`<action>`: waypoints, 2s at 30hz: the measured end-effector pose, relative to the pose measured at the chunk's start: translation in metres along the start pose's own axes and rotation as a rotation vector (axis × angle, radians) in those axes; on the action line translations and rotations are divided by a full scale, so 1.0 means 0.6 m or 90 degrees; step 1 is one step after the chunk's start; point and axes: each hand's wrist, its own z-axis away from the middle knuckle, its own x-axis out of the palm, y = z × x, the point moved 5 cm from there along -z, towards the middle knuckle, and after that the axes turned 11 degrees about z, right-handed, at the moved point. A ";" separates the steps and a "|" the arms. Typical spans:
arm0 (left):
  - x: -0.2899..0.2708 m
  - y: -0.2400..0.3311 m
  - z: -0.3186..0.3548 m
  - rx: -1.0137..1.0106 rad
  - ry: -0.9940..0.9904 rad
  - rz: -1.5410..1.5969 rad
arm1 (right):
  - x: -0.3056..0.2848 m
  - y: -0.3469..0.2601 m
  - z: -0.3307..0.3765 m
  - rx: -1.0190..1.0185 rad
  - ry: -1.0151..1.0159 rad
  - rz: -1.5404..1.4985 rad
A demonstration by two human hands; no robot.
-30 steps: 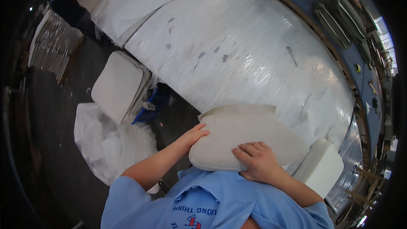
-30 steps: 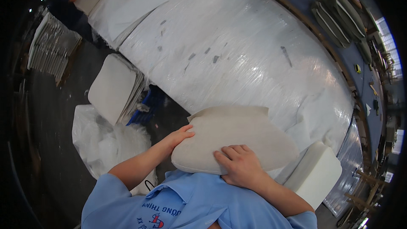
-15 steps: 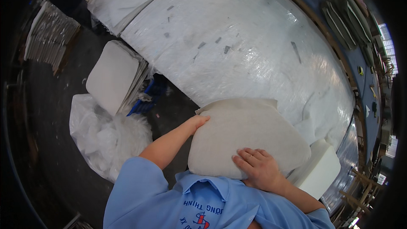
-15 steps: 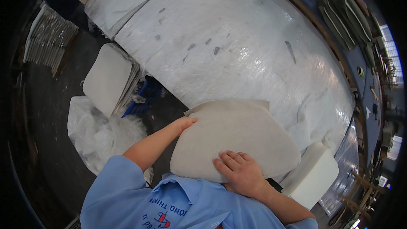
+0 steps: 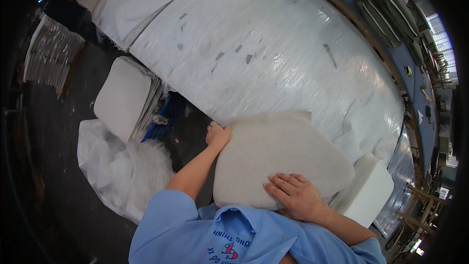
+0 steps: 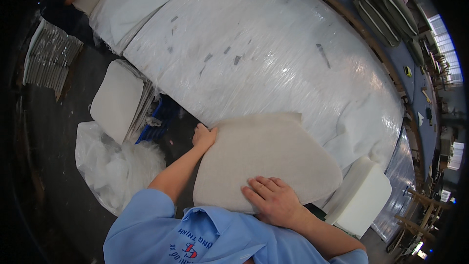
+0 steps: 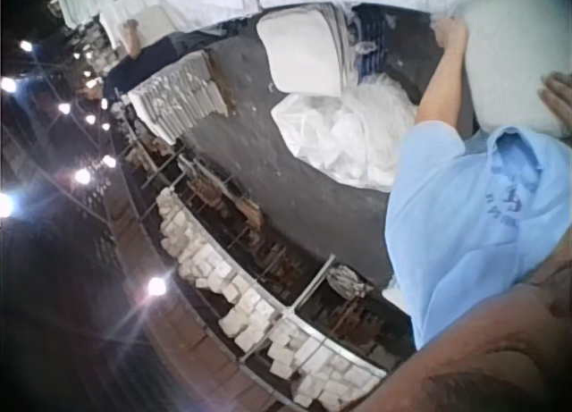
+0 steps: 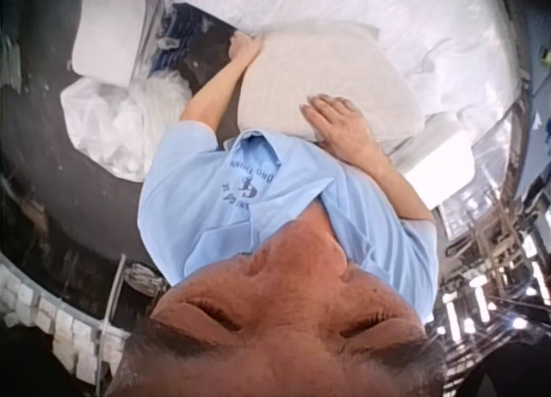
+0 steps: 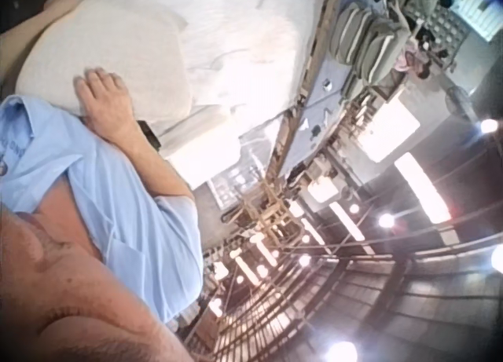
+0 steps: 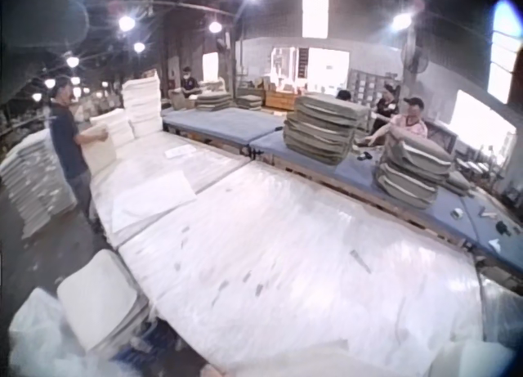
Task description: The person inserts a white foam insert into a fabric pillow cover, adjusts the edges, and smooths the surface. The person repeats this process with multiple pillow covers and foam inserts on a large work table.
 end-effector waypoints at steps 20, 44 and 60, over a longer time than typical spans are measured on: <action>0.023 0.074 0.014 0.205 -0.079 0.128 | -0.018 0.038 0.032 -0.060 -0.062 -0.018; 0.044 0.115 0.041 0.381 -0.163 0.104 | 0.306 0.424 -0.314 0.266 -0.477 -0.053; 0.093 0.192 0.013 0.219 -0.114 -0.151 | 0.292 0.486 -0.182 0.512 -0.016 -0.181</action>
